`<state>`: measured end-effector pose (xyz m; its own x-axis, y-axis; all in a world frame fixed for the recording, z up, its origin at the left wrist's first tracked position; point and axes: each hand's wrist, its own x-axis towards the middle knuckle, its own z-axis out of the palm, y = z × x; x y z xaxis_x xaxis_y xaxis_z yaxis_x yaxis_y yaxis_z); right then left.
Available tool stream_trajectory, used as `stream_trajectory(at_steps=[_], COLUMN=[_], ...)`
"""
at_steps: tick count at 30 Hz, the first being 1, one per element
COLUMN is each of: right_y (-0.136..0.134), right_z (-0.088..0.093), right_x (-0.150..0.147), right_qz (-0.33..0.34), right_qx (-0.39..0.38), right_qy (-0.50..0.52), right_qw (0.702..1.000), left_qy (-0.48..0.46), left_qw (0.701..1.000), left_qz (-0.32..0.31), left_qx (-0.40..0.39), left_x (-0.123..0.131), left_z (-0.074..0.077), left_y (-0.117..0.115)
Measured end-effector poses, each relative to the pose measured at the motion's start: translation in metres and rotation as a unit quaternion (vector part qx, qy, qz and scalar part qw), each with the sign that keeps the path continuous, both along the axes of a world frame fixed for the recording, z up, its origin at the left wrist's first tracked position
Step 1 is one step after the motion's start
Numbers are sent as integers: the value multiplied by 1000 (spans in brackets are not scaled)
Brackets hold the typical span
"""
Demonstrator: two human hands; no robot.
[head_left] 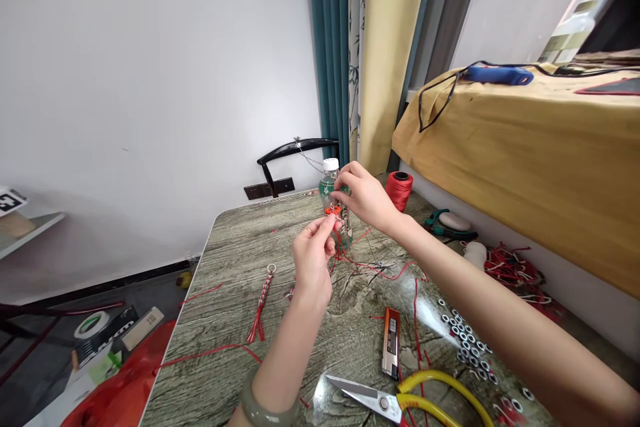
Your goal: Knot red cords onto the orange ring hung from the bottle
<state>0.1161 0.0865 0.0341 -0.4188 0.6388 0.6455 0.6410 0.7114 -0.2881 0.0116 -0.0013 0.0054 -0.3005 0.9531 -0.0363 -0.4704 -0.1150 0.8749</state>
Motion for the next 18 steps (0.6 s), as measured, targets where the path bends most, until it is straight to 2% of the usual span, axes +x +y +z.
stream_trajectory(at_steps=[4,6,10,14,18], right_y=[3,8,23,36,49], right_z=[-4,-3,5,9,7], right_x=[-4,-6,-5,-8,-16], right_qz=[-51,-23,61,77,89], right_qx=[-45,-83,-165,-174,-251], right_qy=[142,189,156,173,225], right_qw=[987,978,972,966,937], left_qy=[0,1,8,16,18], left_qw=[1000,1000,1000,1000,1000], left_qz=[9,11,12,6,6], left_qx=[-1,-2,1,6,-5], left_x=[0,0,1,1,2], left_z=[0,-1,-1,-3,-7], left_y=[3,5,6,6,7])
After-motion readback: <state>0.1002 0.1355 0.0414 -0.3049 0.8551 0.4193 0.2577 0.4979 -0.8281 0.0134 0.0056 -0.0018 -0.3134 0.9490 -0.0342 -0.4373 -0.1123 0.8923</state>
